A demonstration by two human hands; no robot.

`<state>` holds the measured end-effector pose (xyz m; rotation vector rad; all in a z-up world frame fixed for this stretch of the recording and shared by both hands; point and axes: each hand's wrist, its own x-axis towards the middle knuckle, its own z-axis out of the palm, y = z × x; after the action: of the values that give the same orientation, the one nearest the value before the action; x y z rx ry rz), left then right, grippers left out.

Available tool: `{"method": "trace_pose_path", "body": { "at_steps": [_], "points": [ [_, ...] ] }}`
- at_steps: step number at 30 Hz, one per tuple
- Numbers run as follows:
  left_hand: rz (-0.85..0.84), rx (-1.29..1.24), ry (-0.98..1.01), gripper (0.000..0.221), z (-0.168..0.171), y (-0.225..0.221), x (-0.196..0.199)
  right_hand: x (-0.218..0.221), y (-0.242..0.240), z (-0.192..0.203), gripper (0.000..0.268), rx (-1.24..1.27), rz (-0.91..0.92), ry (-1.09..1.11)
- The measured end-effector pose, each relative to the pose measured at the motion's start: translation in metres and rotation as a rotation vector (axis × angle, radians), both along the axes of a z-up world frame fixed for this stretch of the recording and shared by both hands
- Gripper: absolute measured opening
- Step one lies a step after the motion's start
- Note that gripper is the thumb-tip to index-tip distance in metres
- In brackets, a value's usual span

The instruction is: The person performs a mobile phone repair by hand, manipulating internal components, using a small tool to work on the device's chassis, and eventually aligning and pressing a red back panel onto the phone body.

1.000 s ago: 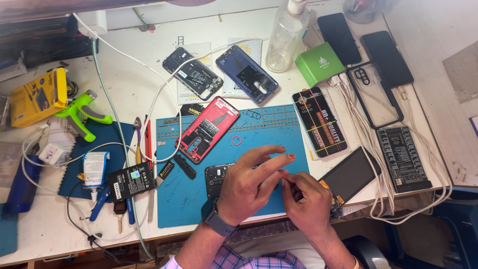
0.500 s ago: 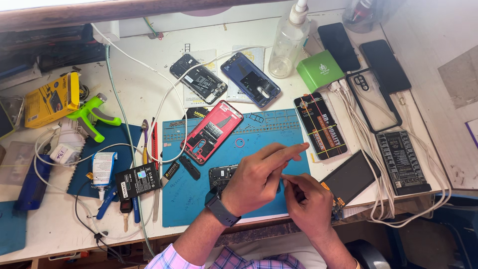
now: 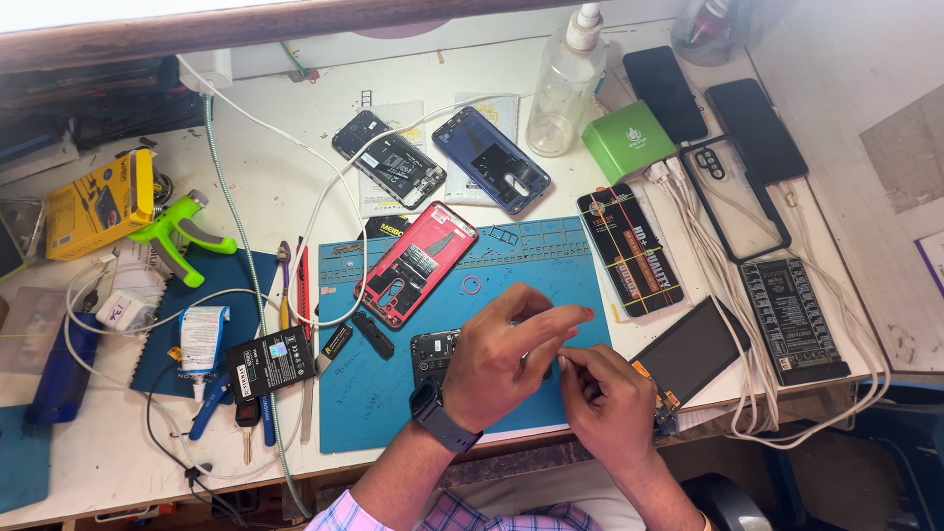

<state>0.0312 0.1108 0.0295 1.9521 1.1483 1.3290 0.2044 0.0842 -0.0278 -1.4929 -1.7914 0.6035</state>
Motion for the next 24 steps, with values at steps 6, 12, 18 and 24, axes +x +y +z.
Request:
{"method": "trace_pose_path", "body": {
  "at_steps": [6, 12, 18, 24],
  "points": [
    [-0.040, 0.001, -0.097, 0.045, 0.0008, 0.0009, -0.0011, -0.0012, 0.0000, 0.0000, 0.013, 0.066, 0.026, 0.018],
    [0.016, -0.077, 0.094, 0.041, -0.0025, -0.0039, -0.0006, 0.0013, 0.0001, -0.0021, 0.013, 0.042, 0.034, -0.002],
    [-0.046, 0.034, -0.116, 0.046, -0.0010, -0.0021, -0.0024, -0.0011, -0.0001, -0.0016, 0.009, 0.020, 0.012, 0.034],
    [-0.022, -0.074, -0.014, 0.053, -0.0068, -0.0081, 0.0006, -0.0001, -0.0003, -0.0026, 0.011, 0.066, 0.036, 0.015]
  ]
}}
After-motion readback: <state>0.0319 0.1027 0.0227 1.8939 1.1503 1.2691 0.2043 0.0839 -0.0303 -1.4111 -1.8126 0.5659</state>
